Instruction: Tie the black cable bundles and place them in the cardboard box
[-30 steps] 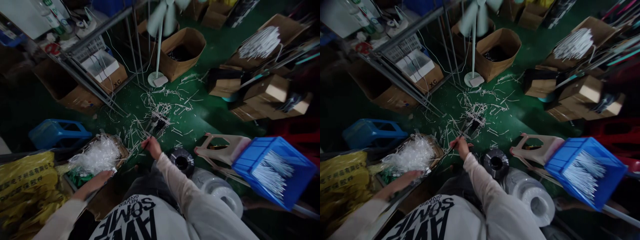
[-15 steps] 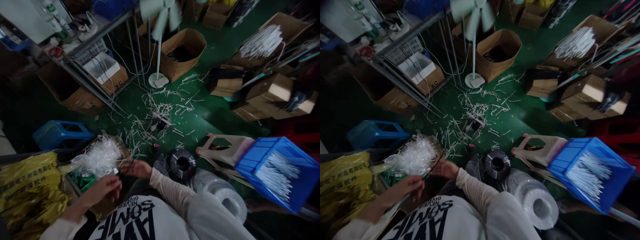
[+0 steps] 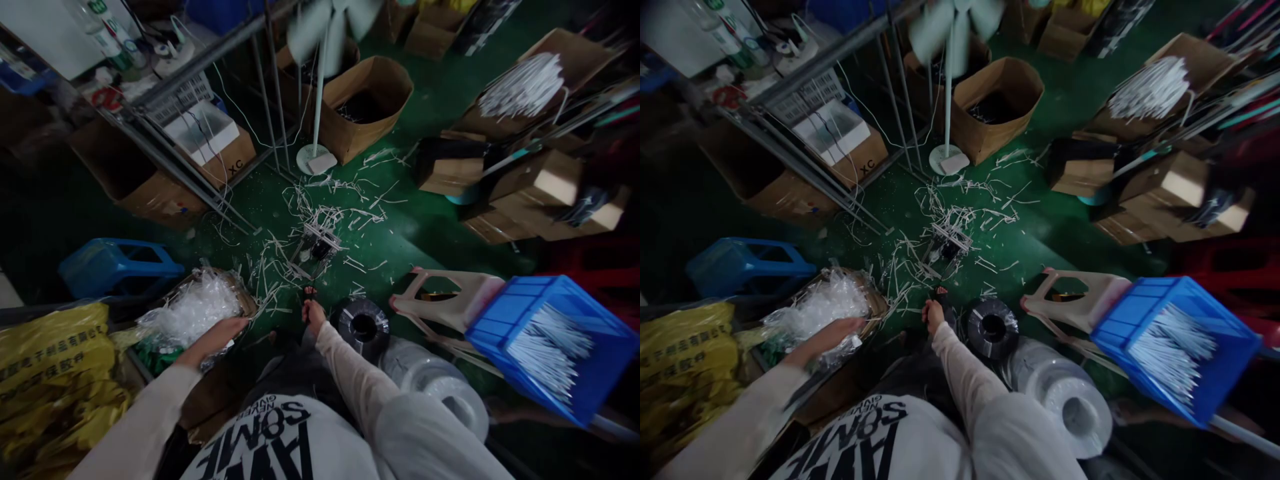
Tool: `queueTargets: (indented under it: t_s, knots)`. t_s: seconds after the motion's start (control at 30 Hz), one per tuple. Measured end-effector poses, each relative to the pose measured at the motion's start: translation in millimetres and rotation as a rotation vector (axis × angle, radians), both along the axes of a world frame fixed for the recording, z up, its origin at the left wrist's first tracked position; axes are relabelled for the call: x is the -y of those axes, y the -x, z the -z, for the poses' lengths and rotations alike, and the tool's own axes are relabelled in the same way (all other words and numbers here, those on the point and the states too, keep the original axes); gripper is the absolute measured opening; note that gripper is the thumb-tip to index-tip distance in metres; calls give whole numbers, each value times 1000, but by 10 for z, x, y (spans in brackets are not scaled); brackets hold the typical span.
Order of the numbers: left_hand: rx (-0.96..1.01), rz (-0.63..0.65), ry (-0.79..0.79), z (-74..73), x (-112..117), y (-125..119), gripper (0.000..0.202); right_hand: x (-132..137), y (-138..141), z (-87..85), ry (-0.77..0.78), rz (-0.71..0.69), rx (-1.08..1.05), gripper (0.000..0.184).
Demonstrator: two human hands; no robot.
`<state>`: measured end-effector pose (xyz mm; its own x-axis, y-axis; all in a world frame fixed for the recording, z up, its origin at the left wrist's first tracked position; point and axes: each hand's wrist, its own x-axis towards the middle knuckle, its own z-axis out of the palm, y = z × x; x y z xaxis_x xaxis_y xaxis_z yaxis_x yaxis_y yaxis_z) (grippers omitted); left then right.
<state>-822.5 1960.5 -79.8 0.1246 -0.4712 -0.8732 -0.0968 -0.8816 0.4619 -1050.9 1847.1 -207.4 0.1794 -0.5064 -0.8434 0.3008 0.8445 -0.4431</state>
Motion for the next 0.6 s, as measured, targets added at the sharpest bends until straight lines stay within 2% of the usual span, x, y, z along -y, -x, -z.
queueTargets:
  t_s: [0.07,0.17,0.23,0.3,0.4,0.47,0.53,0.6]
  knots:
    - [-50,-18,-58,363,419,295,44,-143,48,45,5,-23,-4,19]
    - [-82,-8,-84,829,929,756,40,-104,32,71,37,-66,58,23]
    - [-96,15,-105,1023,1115,937,41,-149,-64,31,39,-122,142,28]
    - [-114,39,-158,1135,1192,983,43,-359,-200,-50,18,-188,237,37]
    - [-108,80,-238,1201,1189,899,39,-840,-369,-190,-29,-285,367,50]
    - [-83,118,-232,1167,1114,826,34,-1085,-409,-246,-66,-417,483,51]
    - [-60,159,-181,1024,939,760,29,-1152,-386,-237,-146,-577,612,42]
    - [-63,199,-125,751,630,683,27,-1010,-333,-146,-257,-579,640,31]
